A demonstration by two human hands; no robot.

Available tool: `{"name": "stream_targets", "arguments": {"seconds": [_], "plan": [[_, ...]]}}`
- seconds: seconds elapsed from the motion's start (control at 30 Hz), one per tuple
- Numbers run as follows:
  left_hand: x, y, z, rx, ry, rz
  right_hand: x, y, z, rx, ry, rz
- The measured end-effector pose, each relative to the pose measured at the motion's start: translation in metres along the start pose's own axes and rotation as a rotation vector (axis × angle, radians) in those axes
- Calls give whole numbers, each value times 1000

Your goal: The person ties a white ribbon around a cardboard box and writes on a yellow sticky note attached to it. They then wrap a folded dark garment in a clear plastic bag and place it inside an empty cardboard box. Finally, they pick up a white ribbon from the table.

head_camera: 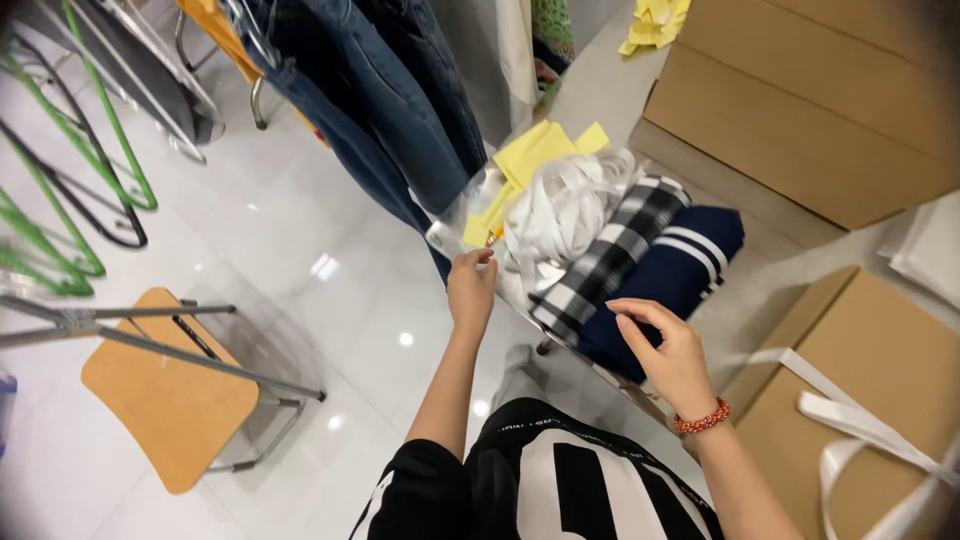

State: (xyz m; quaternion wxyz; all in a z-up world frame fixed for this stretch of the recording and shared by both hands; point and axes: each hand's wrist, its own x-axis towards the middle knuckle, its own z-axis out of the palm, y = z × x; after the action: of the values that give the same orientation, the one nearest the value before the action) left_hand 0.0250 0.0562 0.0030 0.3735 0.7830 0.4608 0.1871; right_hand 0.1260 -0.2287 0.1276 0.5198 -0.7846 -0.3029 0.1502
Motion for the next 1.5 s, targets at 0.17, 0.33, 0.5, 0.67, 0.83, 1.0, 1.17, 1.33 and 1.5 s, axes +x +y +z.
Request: {"name": "stream_targets", "arguments": {"seconds": [0.17,0.33,0.5,0.67,0.83,1.0,1.17,1.33,1.5], "plan": [[51,-4,13,231,-41,120,62,-19,45,-23,-21,16],[71,-10,20,403,-135,215,105,-40,76,9,-138,60],[91,-27,31,329,-269,200,134,-25,97,-28,-212,111],[102,-42,25,61,-430,75,152,-28,125,-22,-255,208],[102,-5,-45,-362,-779,-171,163,-2,155,-77,-393,333],[115,19,-86,-451,-997,-196,174,-19,163,-112,-405,271],[156,31,-68,-412,-1032,-136,178,-45,156,-72,-330,236],[222,27,18,-4,-417,223,174,-30,154,33,11,118],[223,63,31,235,-409,234,159,-14,142,71,125,125]]}}
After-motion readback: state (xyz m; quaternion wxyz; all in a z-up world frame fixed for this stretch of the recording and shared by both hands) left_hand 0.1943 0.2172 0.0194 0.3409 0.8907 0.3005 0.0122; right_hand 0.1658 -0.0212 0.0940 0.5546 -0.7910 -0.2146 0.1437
